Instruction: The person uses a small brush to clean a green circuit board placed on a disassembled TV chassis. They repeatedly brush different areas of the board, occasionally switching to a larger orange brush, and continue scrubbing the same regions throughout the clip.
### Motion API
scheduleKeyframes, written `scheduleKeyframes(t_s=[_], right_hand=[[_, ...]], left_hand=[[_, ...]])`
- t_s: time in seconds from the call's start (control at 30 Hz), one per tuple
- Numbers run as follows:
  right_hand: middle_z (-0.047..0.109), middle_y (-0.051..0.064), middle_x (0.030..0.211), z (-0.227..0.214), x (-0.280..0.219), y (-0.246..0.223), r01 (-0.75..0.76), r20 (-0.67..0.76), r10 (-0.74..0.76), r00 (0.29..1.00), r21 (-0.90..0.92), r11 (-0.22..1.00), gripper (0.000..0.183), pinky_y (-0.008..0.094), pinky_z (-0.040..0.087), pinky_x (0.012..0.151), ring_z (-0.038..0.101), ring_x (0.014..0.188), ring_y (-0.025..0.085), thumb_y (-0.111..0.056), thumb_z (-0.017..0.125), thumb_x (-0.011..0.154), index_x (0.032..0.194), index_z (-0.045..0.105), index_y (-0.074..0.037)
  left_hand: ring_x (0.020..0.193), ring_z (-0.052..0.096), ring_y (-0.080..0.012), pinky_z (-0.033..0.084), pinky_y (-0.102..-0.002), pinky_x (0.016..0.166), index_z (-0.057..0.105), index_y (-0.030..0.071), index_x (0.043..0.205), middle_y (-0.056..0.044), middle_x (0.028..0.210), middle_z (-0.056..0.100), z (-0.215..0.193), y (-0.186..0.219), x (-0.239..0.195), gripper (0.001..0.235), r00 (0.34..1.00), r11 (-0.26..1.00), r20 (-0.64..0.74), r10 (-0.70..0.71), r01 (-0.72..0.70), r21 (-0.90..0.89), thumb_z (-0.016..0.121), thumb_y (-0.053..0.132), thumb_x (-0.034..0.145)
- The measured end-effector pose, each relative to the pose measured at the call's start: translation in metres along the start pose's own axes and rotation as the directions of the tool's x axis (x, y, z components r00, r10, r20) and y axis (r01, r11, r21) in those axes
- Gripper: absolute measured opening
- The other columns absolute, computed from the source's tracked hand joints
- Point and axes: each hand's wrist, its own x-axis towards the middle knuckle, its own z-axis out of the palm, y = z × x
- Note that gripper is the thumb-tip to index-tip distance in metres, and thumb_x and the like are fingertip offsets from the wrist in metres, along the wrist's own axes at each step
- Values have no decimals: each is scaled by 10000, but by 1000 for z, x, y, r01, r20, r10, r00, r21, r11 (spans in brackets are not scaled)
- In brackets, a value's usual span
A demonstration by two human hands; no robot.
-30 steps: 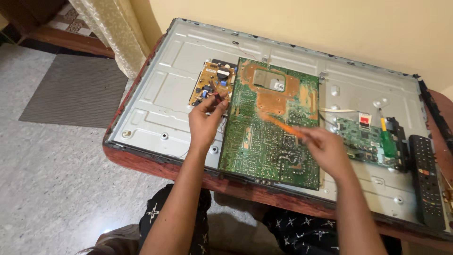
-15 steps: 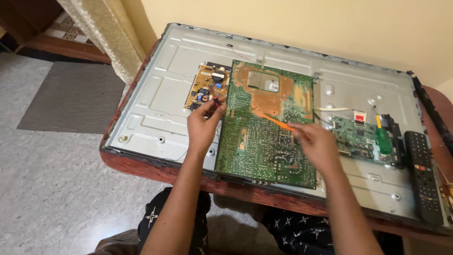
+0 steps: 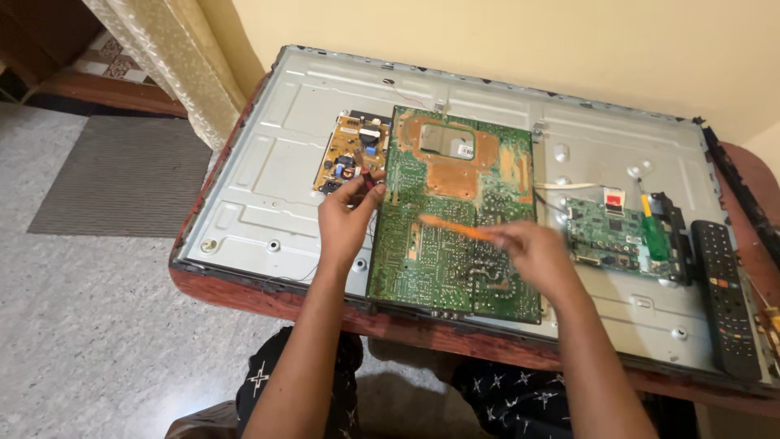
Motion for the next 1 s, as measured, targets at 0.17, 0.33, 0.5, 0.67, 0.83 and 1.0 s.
scheduleKeyframes(t_s=[0.17,0.33,0.5,0.67,0.83,1.0], right_hand=[[834,30,1078,-8,-23,-2,157,446,-155,881,33,987,264,370,554,954,773,1013,168,-296,647,896,1084,825,-245],[808,82,1102,-13,-19,-20,-182,172,178,969,8,983,291,428,597,918,726,982,271,-304,576,995,1221,758,-279],[791,-5,1132,2,-14,-14,47,275,-63,959,66,997,271,363,570,950,745,1014,144,-307,612,923,1102,808,-252],[828,19,1069,1,-34,2,121,472,-135,871,60,991,264,353,563,929,752,986,160,-298,644,908,1107,811,-256],[780,-13,1144,-16,-29,-8,-107,117,101,988,40,993,277,329,620,905,739,972,168,-292,600,932,1147,774,-270],[816,18,1085,0,-37,-9,158,432,-178,884,81,984,250,320,564,931,760,992,148,-248,617,925,1081,811,-246]], left_hand=[[720,585,-27,458,-218,641,783,98,1186,39,814,715,5,-1,3,284,999,998,-11,-38,37,-52,751,184,917],[722,577,-15,467,-196,656,778,107,1193,48,806,711,7,-2,0,285,1000,1000,2,-15,15,22,754,187,921],[656,454,-40,354,-228,583,793,111,1214,37,737,608,6,-4,2,296,995,995,-1,-100,100,-8,760,182,929],[704,533,-12,433,-200,639,780,93,1190,60,806,680,13,-5,1,279,1000,998,22,-20,22,-55,750,168,923],[734,601,-30,487,-216,685,779,107,1187,50,843,720,17,4,-2,283,999,1000,32,-23,23,3,745,182,916],[755,643,-52,505,-231,709,781,121,1186,33,841,736,19,3,0,287,997,997,30,-73,72,38,746,191,910]])
